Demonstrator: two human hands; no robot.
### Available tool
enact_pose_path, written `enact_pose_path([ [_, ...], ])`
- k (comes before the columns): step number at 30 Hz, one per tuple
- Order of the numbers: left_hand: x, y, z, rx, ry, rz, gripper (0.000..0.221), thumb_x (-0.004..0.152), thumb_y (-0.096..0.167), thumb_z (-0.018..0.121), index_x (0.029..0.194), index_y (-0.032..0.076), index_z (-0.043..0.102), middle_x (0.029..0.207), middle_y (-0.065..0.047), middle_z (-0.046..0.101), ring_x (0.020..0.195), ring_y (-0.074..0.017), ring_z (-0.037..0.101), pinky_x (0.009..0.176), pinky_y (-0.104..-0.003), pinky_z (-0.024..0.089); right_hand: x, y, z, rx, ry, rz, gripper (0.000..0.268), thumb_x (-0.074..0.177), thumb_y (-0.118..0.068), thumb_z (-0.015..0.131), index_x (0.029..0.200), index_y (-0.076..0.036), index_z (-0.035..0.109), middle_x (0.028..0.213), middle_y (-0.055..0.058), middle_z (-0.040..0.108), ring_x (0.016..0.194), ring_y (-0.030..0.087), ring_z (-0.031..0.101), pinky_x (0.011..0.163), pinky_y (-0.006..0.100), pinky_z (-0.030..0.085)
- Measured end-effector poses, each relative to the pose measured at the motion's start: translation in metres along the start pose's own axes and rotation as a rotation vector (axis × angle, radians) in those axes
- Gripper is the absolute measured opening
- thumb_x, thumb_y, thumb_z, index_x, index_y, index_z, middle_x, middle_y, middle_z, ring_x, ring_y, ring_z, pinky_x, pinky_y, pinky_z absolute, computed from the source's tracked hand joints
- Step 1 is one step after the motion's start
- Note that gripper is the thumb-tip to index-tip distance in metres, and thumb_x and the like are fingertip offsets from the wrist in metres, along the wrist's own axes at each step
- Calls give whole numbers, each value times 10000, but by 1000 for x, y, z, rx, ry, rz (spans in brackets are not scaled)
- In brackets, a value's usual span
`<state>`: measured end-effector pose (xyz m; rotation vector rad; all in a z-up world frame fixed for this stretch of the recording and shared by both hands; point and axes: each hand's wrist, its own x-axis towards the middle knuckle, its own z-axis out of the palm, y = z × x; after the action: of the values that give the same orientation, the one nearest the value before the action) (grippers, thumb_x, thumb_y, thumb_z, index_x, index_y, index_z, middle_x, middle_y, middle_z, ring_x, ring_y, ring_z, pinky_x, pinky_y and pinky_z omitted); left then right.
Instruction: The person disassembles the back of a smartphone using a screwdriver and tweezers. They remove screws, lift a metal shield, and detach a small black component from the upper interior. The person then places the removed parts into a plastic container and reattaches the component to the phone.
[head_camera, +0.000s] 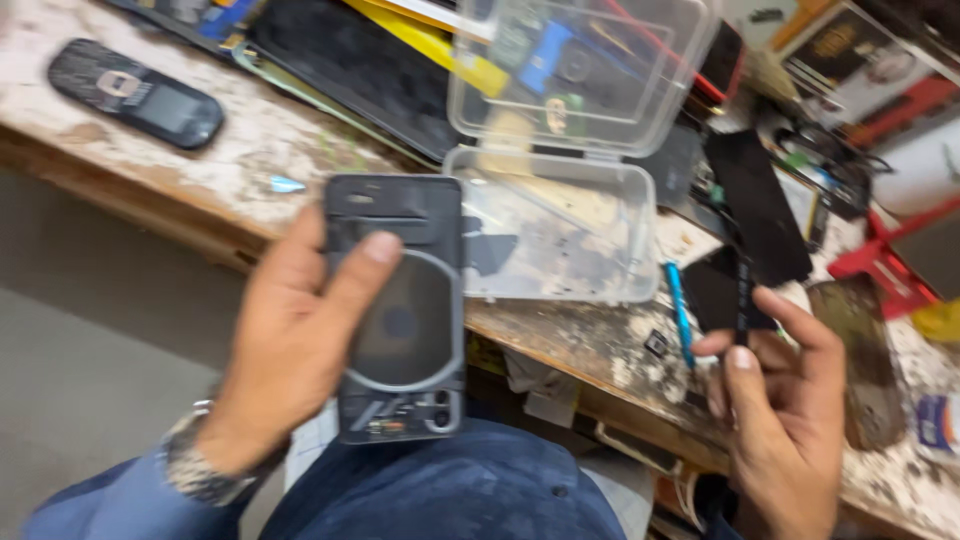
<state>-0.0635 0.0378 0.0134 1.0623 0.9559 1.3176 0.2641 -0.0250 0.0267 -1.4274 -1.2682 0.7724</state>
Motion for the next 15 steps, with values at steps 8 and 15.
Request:
enact_pose_path([
  [8,4,1,2,-122,-130,-37,344,1070,252,536,1327,25,566,1076,-38,720,907,-78,692,773,-246,597,-6,13,3,76,67,-22,196,1114,17,495,1291,66,565,1097,189,661,770,114,511,715,234,428],
  [15,2,-1,9,-157,-148,31,388,1142,309,502,1397,23,564,1148,-29,678,1024,-74,640,909,-255,560,-14,20,-2,209,46,-86,151,1179,20,498,1257,93,604,1097,192,669,720,109,522,682,217,426],
])
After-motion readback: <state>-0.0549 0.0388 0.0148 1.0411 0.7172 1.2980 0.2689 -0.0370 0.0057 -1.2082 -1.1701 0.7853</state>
